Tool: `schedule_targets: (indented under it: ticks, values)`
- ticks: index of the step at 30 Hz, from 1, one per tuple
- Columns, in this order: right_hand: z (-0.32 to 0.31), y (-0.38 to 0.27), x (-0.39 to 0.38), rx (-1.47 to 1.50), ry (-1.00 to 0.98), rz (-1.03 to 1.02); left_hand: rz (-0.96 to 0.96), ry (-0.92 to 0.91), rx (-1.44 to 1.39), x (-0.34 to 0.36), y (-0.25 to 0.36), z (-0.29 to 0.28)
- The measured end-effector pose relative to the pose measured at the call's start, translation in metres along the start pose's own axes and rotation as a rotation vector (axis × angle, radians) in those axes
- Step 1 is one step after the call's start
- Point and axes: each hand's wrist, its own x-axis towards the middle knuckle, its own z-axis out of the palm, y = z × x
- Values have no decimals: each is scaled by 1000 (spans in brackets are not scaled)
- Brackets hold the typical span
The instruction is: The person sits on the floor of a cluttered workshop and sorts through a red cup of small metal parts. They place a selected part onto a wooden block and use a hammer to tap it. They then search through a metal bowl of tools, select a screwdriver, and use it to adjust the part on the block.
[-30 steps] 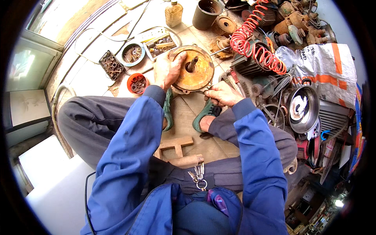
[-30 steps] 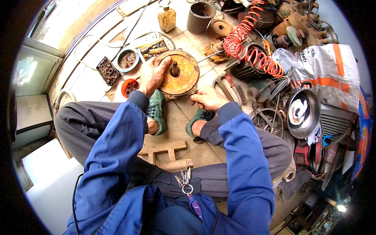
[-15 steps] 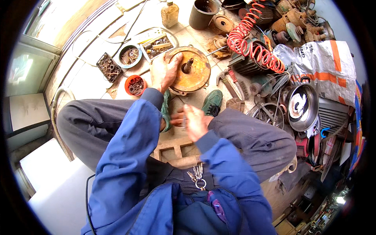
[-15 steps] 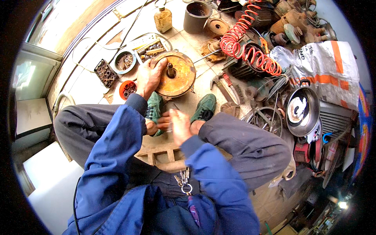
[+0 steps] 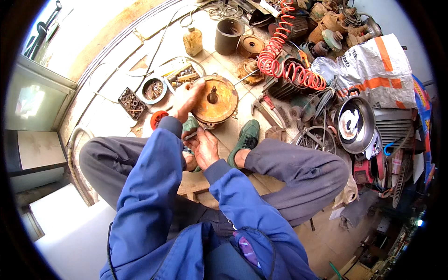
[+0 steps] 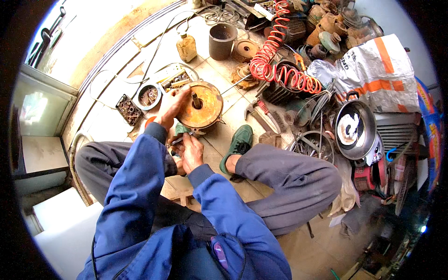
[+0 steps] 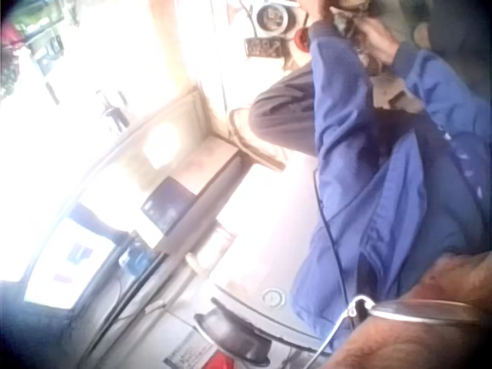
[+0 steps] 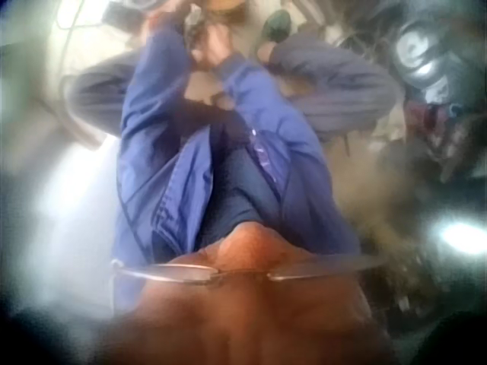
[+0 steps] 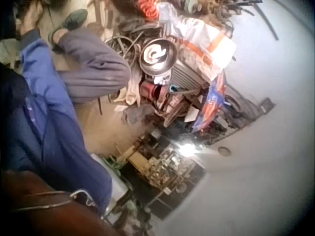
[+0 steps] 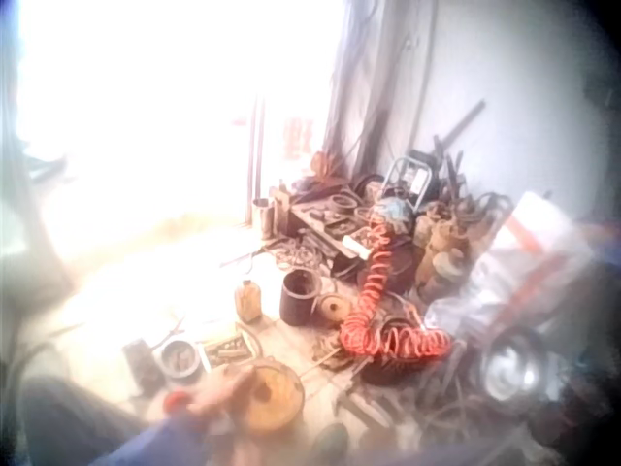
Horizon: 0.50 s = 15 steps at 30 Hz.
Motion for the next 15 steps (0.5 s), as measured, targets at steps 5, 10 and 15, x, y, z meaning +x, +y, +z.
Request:
schedule_targets:
  ticks: [5, 10, 15]
  values:
    - [-10, 3, -6, -65, 0, -8, 211, -237, -59, 5, 22, -7]
    - [-25, -4, -12, -64, -37, 47, 124, -146, -259, 3, 5, 1]
    - [-67, -56, -9, -402, 50, -43, 173, 266, -453, -38, -18, 20]
